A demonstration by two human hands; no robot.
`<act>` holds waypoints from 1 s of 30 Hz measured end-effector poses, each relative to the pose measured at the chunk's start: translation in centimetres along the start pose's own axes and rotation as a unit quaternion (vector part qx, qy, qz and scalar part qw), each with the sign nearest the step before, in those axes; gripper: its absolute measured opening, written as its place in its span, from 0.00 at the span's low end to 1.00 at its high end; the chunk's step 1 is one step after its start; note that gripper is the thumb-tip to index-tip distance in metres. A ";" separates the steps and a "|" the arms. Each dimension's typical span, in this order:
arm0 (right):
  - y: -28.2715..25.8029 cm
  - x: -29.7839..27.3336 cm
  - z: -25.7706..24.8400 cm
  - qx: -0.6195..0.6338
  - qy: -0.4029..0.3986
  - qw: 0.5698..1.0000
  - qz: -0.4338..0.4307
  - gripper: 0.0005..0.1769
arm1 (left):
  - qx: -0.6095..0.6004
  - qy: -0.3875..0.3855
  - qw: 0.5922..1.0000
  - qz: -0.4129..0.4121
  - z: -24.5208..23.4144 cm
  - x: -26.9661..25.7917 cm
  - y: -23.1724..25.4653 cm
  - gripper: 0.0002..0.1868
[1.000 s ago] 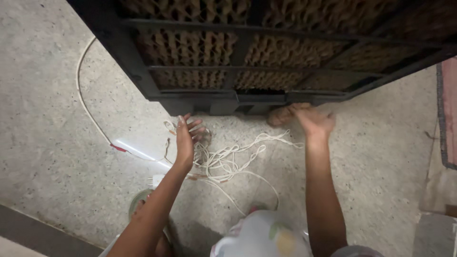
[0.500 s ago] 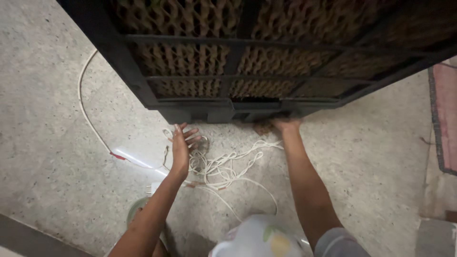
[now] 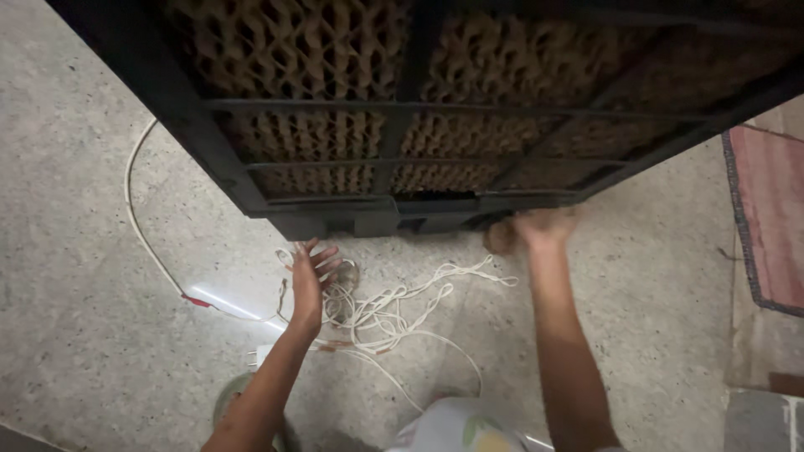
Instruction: The person wipes the exterior of a black portable air cooler with a cloth, moving around the unit to clean multiple sides. They gather a white power cord from the floor, coil it, and place it on top of the cooler before continuing to wipe the remaining surfaces.
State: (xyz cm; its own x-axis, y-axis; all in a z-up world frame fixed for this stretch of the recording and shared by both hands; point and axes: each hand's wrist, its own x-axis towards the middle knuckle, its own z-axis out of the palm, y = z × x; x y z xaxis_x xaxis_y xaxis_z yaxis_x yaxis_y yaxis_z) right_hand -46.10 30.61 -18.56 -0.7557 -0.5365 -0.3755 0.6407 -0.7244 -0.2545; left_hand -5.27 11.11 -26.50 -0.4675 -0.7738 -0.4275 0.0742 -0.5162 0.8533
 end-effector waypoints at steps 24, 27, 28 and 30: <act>16.8 -4.5 -8.1 -0.219 0.096 0.938 0.249 0.64 | 0.653 -0.177 0.736 0.019 -12.5 6.7 9.8 0.54; 22.9 -7.7 -4.0 -0.183 0.055 0.944 0.268 0.57 | 0.632 -0.150 0.760 0.014 -13.8 6.2 13.8 0.55; 24.5 -8.0 -2.8 -0.166 0.051 0.948 0.265 0.55 | 0.621 -0.143 0.771 0.011 -14.0 6.0 14.9 0.55; 26.7 -7.8 -1.6 -0.144 0.043 0.954 0.258 0.53 | 0.599 -0.129 0.790 0.005 -14.5 5.9 15.9 0.53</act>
State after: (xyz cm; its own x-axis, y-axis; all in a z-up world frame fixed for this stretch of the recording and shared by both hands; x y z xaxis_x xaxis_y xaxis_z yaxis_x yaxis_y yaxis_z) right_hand -22.91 16.14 -23.82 -0.3235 -0.7433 -0.5855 0.9446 -0.2171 -0.2462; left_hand 5.95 -6.98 -19.73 -0.6471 -0.5958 -0.4758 -0.7365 0.3270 0.5922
